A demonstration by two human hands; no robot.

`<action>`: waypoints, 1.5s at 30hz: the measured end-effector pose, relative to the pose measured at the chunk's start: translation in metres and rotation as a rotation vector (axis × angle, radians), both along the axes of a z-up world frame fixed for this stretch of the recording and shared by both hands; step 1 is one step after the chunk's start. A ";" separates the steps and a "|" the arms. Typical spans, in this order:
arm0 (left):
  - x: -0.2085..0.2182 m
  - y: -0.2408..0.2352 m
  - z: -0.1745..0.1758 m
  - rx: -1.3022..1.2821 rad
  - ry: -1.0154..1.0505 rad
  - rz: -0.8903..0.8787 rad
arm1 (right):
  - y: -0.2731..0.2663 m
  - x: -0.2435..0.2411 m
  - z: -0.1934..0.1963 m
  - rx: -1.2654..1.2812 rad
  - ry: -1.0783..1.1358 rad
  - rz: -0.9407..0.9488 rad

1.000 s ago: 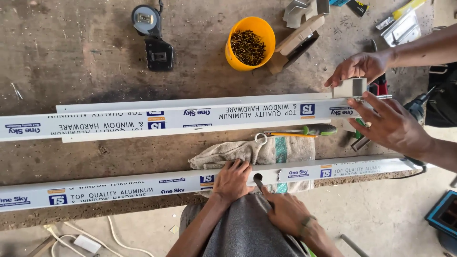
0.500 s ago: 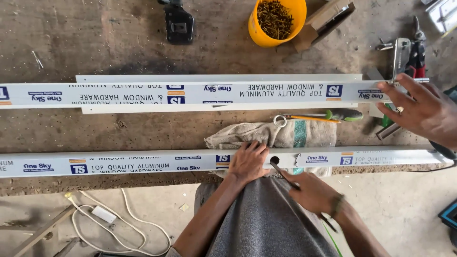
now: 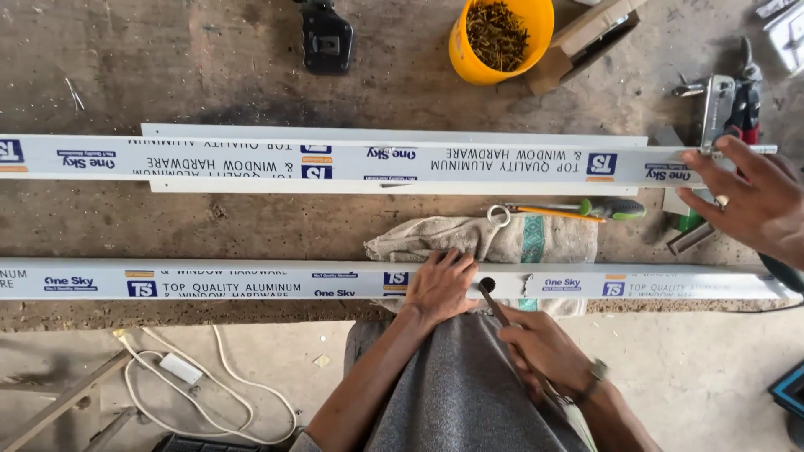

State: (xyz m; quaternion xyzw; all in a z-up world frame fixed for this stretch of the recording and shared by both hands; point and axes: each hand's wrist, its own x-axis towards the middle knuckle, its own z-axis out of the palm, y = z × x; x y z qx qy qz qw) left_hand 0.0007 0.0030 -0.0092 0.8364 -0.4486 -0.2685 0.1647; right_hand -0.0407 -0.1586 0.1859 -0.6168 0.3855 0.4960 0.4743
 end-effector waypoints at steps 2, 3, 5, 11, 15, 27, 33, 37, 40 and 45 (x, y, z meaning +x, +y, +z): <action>0.001 0.002 0.005 0.023 0.019 -0.015 | 0.010 -0.003 -0.026 -0.028 -0.024 0.074; 0.005 0.000 0.007 0.046 0.032 -0.022 | 0.013 -0.003 -0.040 -0.056 -0.052 0.156; 0.002 -0.001 0.004 0.028 0.008 -0.027 | 0.007 -0.014 -0.021 -0.057 -0.098 0.205; -0.003 -0.003 -0.007 0.023 -0.010 -0.010 | 0.031 -0.004 -0.012 -0.096 -0.117 0.205; -0.003 -0.001 0.002 0.000 -0.042 0.006 | 0.012 -0.032 -0.019 -0.127 -0.271 0.438; -0.017 -0.003 -0.018 -0.241 -0.141 0.209 | 0.013 0.004 -0.028 -0.355 -0.218 0.935; 0.000 0.000 0.011 -0.079 -0.062 0.077 | 0.008 0.018 0.018 -0.175 -0.046 0.884; -0.001 -0.003 0.014 -0.022 -0.020 0.061 | 0.012 0.023 0.008 -0.164 -0.015 0.621; -0.008 0.000 0.002 -0.156 -0.103 0.155 | 0.003 0.020 0.011 -0.142 -0.001 0.524; 0.001 0.002 0.010 -0.102 -0.120 0.066 | -0.024 -0.033 -0.029 -0.159 -0.315 0.578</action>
